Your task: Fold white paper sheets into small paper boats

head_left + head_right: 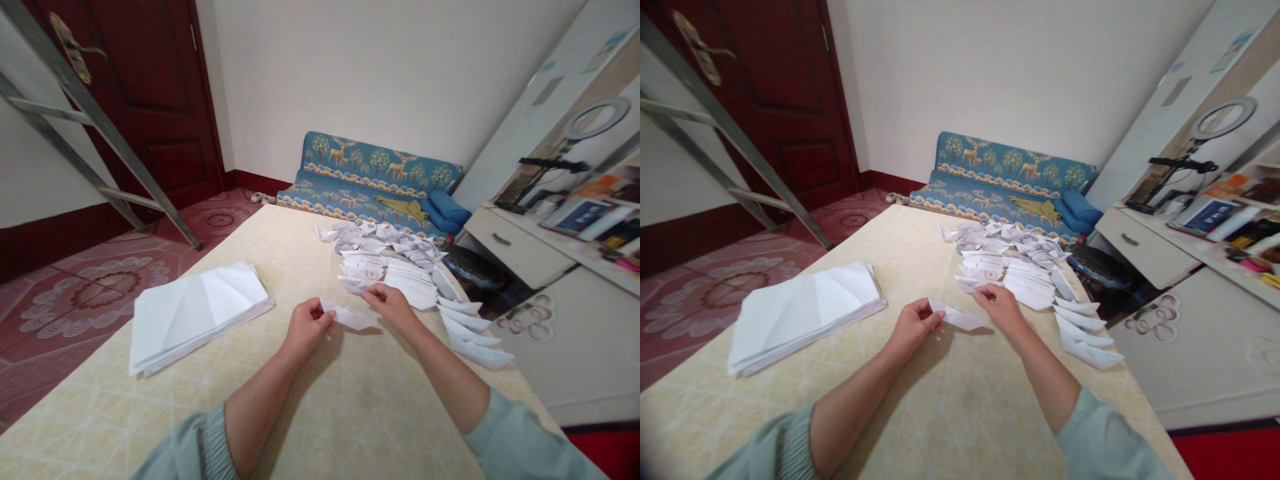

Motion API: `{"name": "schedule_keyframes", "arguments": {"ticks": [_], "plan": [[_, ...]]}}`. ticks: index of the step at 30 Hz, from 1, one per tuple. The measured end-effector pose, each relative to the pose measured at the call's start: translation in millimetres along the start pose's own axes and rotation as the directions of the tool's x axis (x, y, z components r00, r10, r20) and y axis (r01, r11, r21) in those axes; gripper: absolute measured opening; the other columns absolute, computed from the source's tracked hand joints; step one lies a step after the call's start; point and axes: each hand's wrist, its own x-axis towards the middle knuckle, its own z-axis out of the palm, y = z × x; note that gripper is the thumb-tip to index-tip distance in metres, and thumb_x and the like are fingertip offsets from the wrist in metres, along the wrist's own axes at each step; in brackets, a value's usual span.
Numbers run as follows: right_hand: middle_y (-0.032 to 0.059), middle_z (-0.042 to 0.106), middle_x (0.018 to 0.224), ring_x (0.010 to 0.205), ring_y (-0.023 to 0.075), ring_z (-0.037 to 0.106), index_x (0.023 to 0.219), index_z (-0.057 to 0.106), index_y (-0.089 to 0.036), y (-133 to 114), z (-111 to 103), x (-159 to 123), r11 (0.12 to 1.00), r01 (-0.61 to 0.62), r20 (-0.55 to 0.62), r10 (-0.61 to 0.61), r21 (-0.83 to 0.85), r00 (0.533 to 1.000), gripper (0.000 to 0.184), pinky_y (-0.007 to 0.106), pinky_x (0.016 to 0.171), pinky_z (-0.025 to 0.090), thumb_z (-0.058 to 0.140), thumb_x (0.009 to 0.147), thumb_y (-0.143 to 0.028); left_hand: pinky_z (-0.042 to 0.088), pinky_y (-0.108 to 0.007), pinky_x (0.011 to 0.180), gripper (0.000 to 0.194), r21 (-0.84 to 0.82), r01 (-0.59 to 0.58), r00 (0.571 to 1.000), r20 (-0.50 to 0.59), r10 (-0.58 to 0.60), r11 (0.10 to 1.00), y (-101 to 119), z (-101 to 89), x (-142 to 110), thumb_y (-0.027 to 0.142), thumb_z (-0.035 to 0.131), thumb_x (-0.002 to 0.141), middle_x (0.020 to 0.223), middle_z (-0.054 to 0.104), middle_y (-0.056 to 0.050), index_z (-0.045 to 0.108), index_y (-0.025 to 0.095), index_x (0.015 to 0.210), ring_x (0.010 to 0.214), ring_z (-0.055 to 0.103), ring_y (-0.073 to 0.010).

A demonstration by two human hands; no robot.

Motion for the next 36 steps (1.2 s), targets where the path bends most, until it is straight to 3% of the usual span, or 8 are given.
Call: {"name": "schedule_keyframes", "arguments": {"ticks": [6, 13, 19, 22, 24, 26, 31, 36], "plan": [[0.0038, 0.068, 0.074, 0.069, 0.0180, 0.060, 0.077, 0.069, -0.015, -12, 10, -27, 0.981, -0.019, 0.124, -0.005, 0.191, 0.992, 0.015, 0.028, 0.064, 0.045, 0.060, 0.070, -0.026, 0.042, -0.021, 0.049, 0.017, -0.043, 0.031, 0.999, -0.015, -0.032, 0.999, 0, 0.7, 0, 0.025, 0.066, 0.065, 0.055, 0.059, 0.000, 0.055, 0.012, 0.065, 0.048, 0.054, -0.0106], [0.0039, 0.066, 0.068, 0.063, 0.0182, 0.059, 0.072, 0.068, -0.015, 31, -22, -32, 0.990, -0.121, 0.077, 0.115, 0.070, 0.990, 0.018, 0.027, 0.055, 0.044, 0.053, 0.069, -0.025, 0.044, -0.021, 0.048, 0.032, -0.118, 0.025, 0.999, -0.018, -0.027, 0.993, -4, 2.0, 1, 0.024, 0.065, 0.065, 0.061, 0.057, 0.002, 0.054, 0.013, 0.093, 0.049, 0.056, -0.0098], [0.0051, 0.068, 0.082, 0.079, 0.0236, 0.061, 0.084, 0.069, -0.019, 81, -74, -47, 0.944, -0.138, -0.223, 0.071, -0.301, 0.972, 0.025, 0.036, 0.074, 0.045, 0.050, 0.075, -0.032, 0.044, -0.020, 0.047, 0.029, -0.088, 0.022, 1.000, 0.000, -0.022, 0.996, -1, 2.5, 0, 0.026, 0.063, 0.066, 0.060, 0.057, 0.002, 0.055, 0.013, 0.091, 0.049, 0.055, -0.0092], [0.0096, 0.063, 0.102, 0.098, 0.0264, 0.056, 0.094, 0.066, -0.019, 80, -81, -54, 0.913, -0.086, -0.472, -0.125, -0.400, 0.873, 0.028, 0.042, 0.088, 0.040, 0.053, 0.074, -0.033, 0.044, -0.020, 0.048, 0.029, -0.071, 0.016, 1.000, 0.009, -0.016, 0.997, -4, 2.3, 1, 0.027, 0.062, 0.068, 0.061, 0.057, 0.002, 0.055, 0.013, 0.093, 0.050, 0.055, -0.0095], [0.0096, 0.062, 0.102, 0.101, 0.0252, 0.054, 0.095, 0.065, -0.019, 64, -72, -59, 0.930, -0.042, -0.554, -0.181, -0.365, 0.813, 0.026, 0.043, 0.092, 0.038, 0.053, 0.076, -0.032, 0.045, -0.020, 0.048, 0.029, -0.069, 0.013, 1.000, 0.015, -0.012, 0.998, -8, 2.1, 3, 0.027, 0.062, 0.068, 0.061, 0.057, 0.002, 0.055, 0.014, 0.093, 0.050, 0.055, -0.0097], [0.0089, 0.061, 0.104, 0.103, 0.0236, 0.053, 0.093, 0.064, -0.020, 36, -52, -64, 0.966, 0.026, -0.552, -0.169, -0.258, 0.816, 0.022, 0.042, 0.094, 0.037, 0.053, 0.078, -0.031, 0.045, -0.020, 0.047, 0.029, -0.067, 0.013, 1.000, 0.021, -0.011, 0.998, -10, 1.5, 4, 0.028, 0.062, 0.069, 0.060, 0.057, 0.002, 0.055, 0.014, 0.093, 0.050, 0.055, -0.0099], [0.0068, 0.061, 0.105, 0.099, 0.0213, 0.056, 0.091, 0.064, -0.021, -41, 27, -80, 0.982, -0.013, -0.185, 0.048, 0.186, 0.982, 0.018, 0.035, 0.083, 0.045, 0.055, 0.076, -0.026, 0.046, -0.021, 0.050, 0.027, -0.082, 0.011, 1.000, 0.025, -0.009, 0.997, -8, -2.7, 3, 0.027, 0.062, 0.069, 0.064, 0.059, 0.001, 0.056, 0.013, 0.092, 0.053, 0.057, -0.0105], [0.0054, 0.063, 0.096, 0.085, 0.0185, 0.060, 0.093, 0.062, -0.021, -67, 80, -89, 0.923, -0.067, -0.043, 0.090, 0.379, 0.995, 0.021, 0.031, 0.076, 0.049, 0.054, 0.073, -0.019, 0.047, -0.023, 0.055, 0.024, -0.091, -0.023, 0.999, -0.026, 0.021, 0.996, -5, -6.6, -1, 0.026, 0.061, 0.070, 0.067, 0.060, -0.001, 0.058, 0.013, 0.089, 0.054, 0.057, -0.0109]]}}
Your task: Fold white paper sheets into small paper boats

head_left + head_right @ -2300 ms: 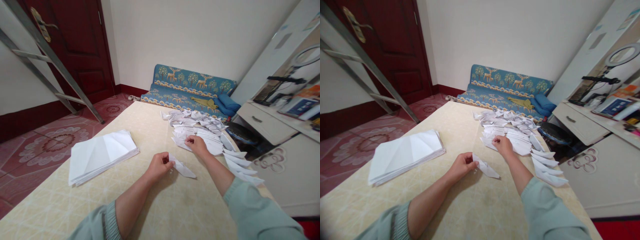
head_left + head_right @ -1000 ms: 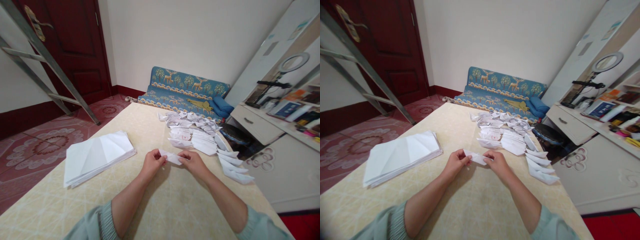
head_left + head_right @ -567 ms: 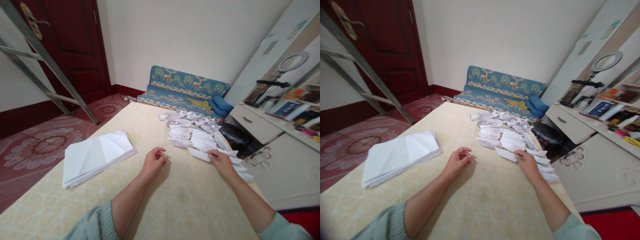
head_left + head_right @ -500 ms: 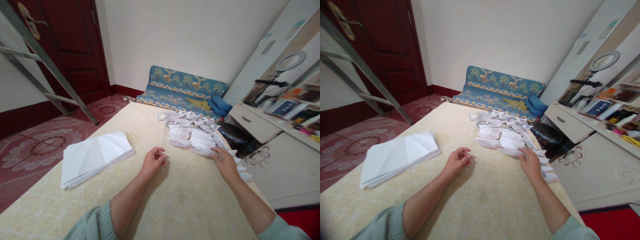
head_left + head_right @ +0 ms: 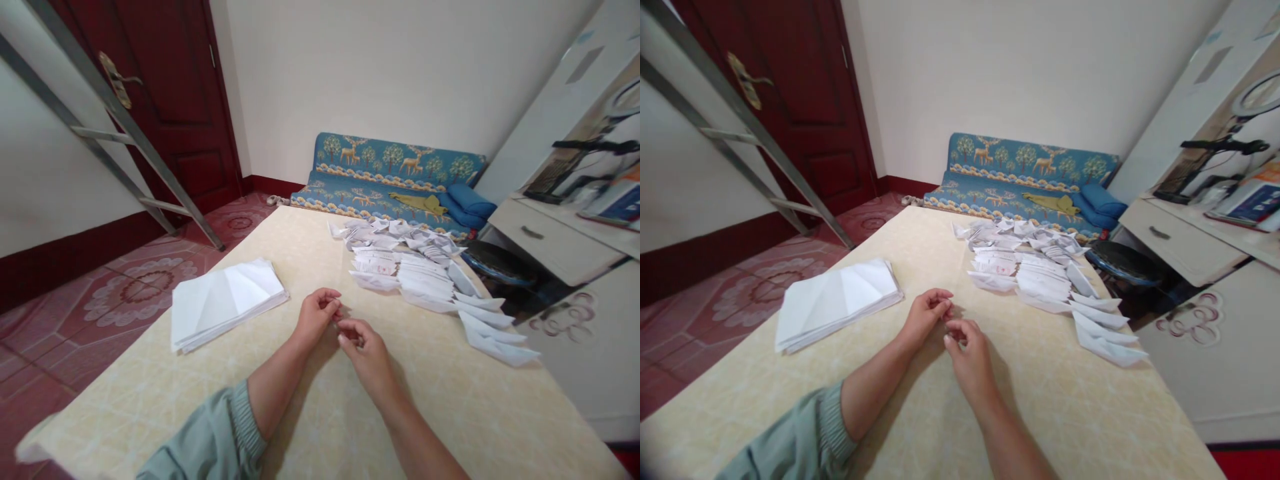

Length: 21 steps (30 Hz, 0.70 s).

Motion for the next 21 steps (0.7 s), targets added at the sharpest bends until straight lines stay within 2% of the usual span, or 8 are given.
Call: {"name": "schedule_keyframes", "arguments": {"ticks": [3, 5, 7, 10, 13, 16, 18, 21], "plan": [[0.0045, 0.062, 0.094, 0.081, 0.0182, 0.060, 0.089, 0.061, -0.023, 8, 5, 0, 0.998, 0.038, -0.060, -0.042, -0.055, 0.997, 0.019, 0.030, 0.071, 0.050, 0.052, 0.074, -0.017, 0.046, -0.024, 0.055, 0.020, 0.085, -0.030, 0.999, -0.033, 0.033, 0.996, -1, -2.6, 0, 0.026, 0.059, 0.071, 0.066, 0.060, -0.001, 0.059, 0.014, 0.087, 0.053, 0.056, -0.0109], [0.0042, 0.061, 0.090, 0.078, 0.0180, 0.059, 0.088, 0.061, -0.023, 12, 3, 0, 0.996, 0.058, -0.060, -0.062, -0.070, 0.996, 0.018, 0.030, 0.068, 0.049, 0.050, 0.075, -0.017, 0.046, -0.025, 0.058, 0.016, 0.265, -0.094, 0.991, -0.064, 0.115, 0.960, 1, -7.1, 1, 0.025, 0.056, 0.073, 0.069, 0.062, -0.002, 0.061, 0.015, 0.085, 0.057, 0.057, -0.0126], [0.0039, 0.061, 0.087, 0.077, 0.0179, 0.059, 0.085, 0.062, -0.022, 13, 0, 1, 0.995, 0.079, -0.030, -0.081, -0.069, 0.996, 0.017, 0.029, 0.067, 0.049, 0.049, 0.076, -0.017, 0.046, -0.029, 0.066, 0.015, 0.517, -0.163, 0.967, -0.083, 0.239, 0.841, 10, -15.4, 2, 0.023, 0.053, 0.075, 0.076, 0.065, -0.004, 0.064, 0.017, 0.083, 0.068, 0.059, -0.0158], [0.0033, 0.061, 0.082, 0.077, 0.0178, 0.058, 0.081, 0.063, -0.022, 12, -2, 0, 0.991, 0.109, -0.003, -0.109, -0.074, 0.994, 0.015, 0.028, 0.067, 0.047, 0.049, 0.076, -0.018, 0.041, -0.035, 0.085, 0.015, 0.803, -0.197, 0.906, -0.071, 0.418, 0.563, 32, -33.3, 2, 0.020, 0.054, 0.074, 0.089, 0.066, -0.005, 0.065, 0.020, 0.084, 0.090, 0.057, -0.0213], [0.0024, 0.061, 0.079, 0.075, 0.0173, 0.057, 0.078, 0.063, -0.022, 12, -2, 0, 0.989, 0.119, -0.003, -0.120, -0.083, 0.993, 0.014, 0.027, 0.066, 0.046, 0.050, 0.076, -0.018, 0.032, -0.041, 0.096, 0.026, 0.943, -0.050, 0.868, -0.121, 0.482, 0.328, 54, -52.3, -1, 0.026, 0.061, 0.070, 0.104, 0.062, -0.005, 0.064, 0.025, 0.096, 0.107, 0.049, -0.0267], [0.0016, 0.061, 0.079, 0.074, 0.0166, 0.057, 0.077, 0.064, -0.022, 13, -1, -1, 0.988, 0.128, 0.001, -0.128, -0.092, 0.992, 0.014, 0.027, 0.066, 0.045, 0.050, 0.076, -0.018, 0.023, -0.049, 0.101, 0.047, 0.975, 0.133, 0.854, -0.205, 0.478, 0.179, 62, -68.6, -3, 0.038, 0.065, 0.066, 0.124, 0.051, -0.008, 0.057, 0.028, 0.111, 0.122, 0.034, -0.0322], [0.0014, 0.061, 0.079, 0.075, 0.0163, 0.057, 0.077, 0.064, -0.022, 14, -1, -1, 0.986, 0.133, 0.007, -0.133, -0.101, 0.991, 0.015, 0.027, 0.067, 0.044, 0.050, 0.077, -0.017, 0.021, -0.057, 0.098, 0.056, 0.960, 0.243, 0.867, -0.279, 0.414, 0.139, 60, -77.7, -3, 0.047, 0.064, 0.065, 0.128, 0.047, -0.011, 0.054, 0.027, 0.116, 0.126, 0.026, -0.0373], [0.0014, 0.061, 0.080, 0.075, 0.0164, 0.057, 0.078, 0.064, -0.023, 14, -2, -1, 0.985, 0.134, 0.020, -0.132, -0.109, 0.991, 0.016, 0.027, 0.067, 0.045, 0.049, 0.077, -0.017, 0.028, -0.056, 0.093, 0.061, 0.939, 0.320, 0.883, -0.345, 0.319, 0.130, 55, -88.1, 0, 0.052, 0.061, 0.065, 0.123, 0.050, -0.013, 0.052, 0.025, 0.118, 0.119, 0.035, -0.0378]]}}
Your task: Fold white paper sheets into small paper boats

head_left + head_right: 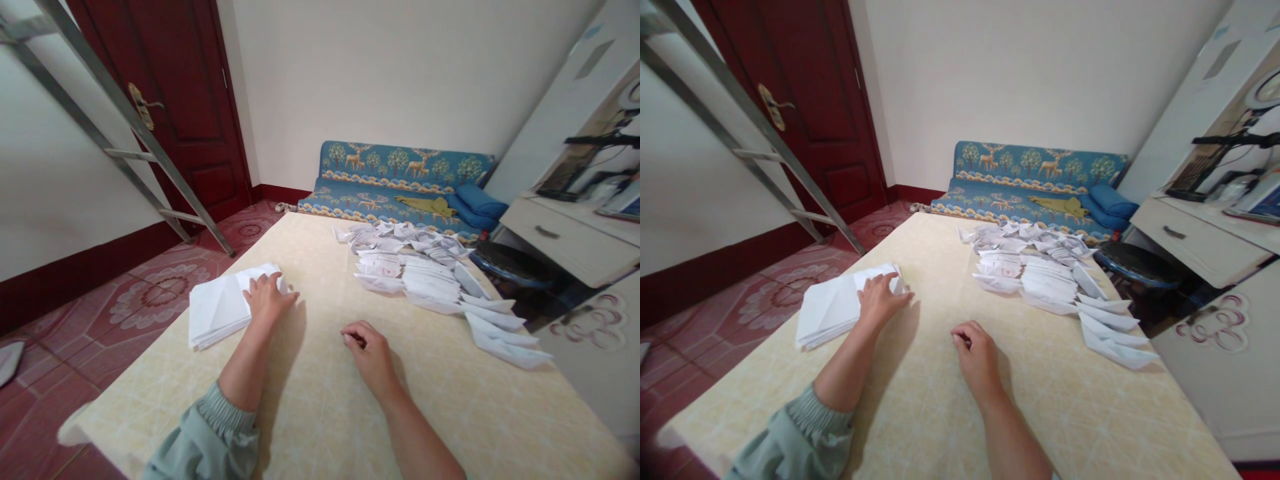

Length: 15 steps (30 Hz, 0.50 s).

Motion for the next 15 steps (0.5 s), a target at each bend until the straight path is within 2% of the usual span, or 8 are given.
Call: {"name": "schedule_keyframes", "arguments": {"ticks": [15], "plan": [[0.0016, 0.061, 0.079, 0.075, 0.0163, 0.057, 0.077, 0.064, -0.022, -2.4, -0.5, 0.7, 1.000, 0.002, 0.012, -0.002, -0.005, 1.000, 0.015, 0.027, 0.067, 0.044, 0.050, 0.077, -0.017, 0.035, -0.043, 0.090, 0.053, -0.007, 0.026, 0.998, 0.058, -0.025, 1.000, -7.0, -2.3, 8.7, 0.051, 0.057, 0.069, 0.119, 0.056, -0.010, 0.055, 0.024, 0.114, 0.114, 0.044, -0.0325]]}}
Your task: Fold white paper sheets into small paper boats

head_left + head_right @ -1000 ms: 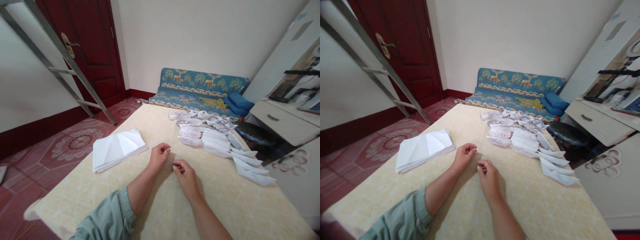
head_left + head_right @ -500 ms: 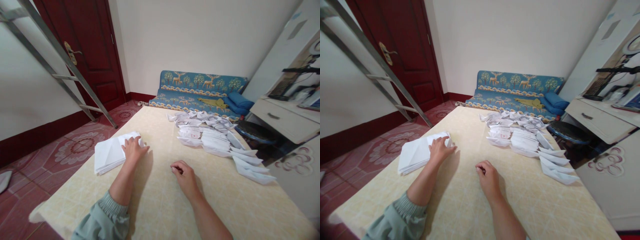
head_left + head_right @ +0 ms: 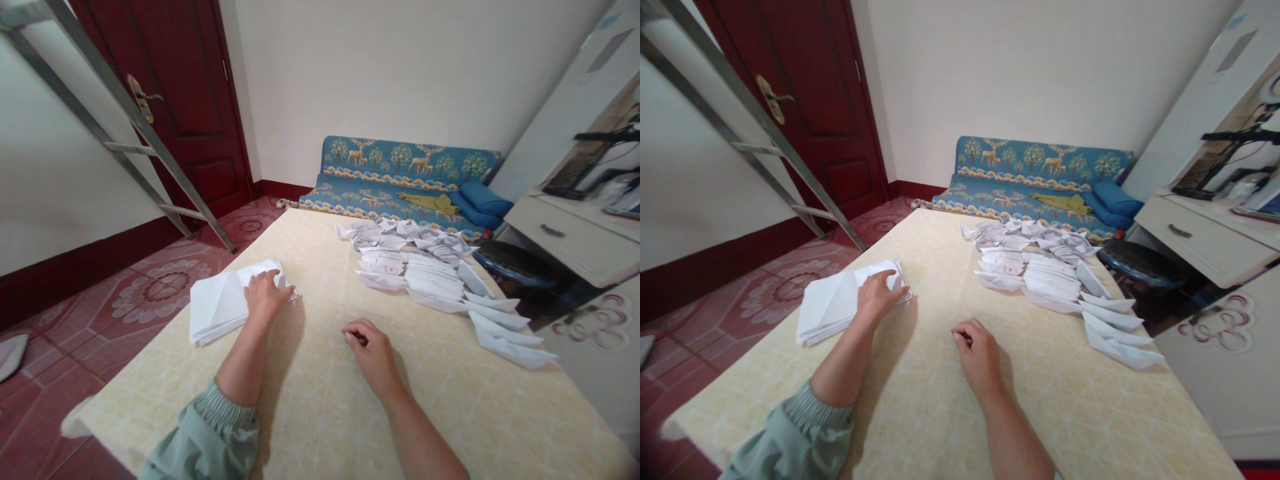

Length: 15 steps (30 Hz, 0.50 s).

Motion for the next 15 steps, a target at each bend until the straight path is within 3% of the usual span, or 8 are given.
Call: {"name": "schedule_keyframes", "arguments": {"ticks": [7, 15], "plan": [[0.0021, 0.062, 0.079, 0.074, 0.0166, 0.058, 0.077, 0.065, -0.021, -0.2, 0.2, 0.1, 1.000, -0.015, 0.006, 0.015, 0.010, 1.000, 0.014, 0.027, 0.066, 0.045, 0.050, 0.077, -0.019, 0.034, -0.045, 0.090, 0.060, 0.037, -0.013, 1.000, -0.003, 0.013, 0.999, 2.2, -0.9, -4.7, 0.047, 0.064, 0.063, 0.123, 0.053, -0.011, 0.053, 0.025, 0.117, 0.116, 0.041, -0.0335], [0.0019, 0.061, 0.079, 0.074, 0.0164, 0.058, 0.077, 0.065, -0.022, 0.6, 0.2, 0.0, 1.000, -0.007, 0.011, 0.007, 0.008, 1.000, 0.015, 0.027, 0.066, 0.045, 0.050, 0.078, -0.019, 0.033, -0.044, 0.093, 0.055, -0.012, 0.016, 1.000, 0.015, -0.016, 1.000, -2.0, 3.4, 0.1, 0.047, 0.062, 0.063, 0.126, 0.051, -0.009, 0.056, 0.026, 0.114, 0.119, 0.039, -0.0325]]}}
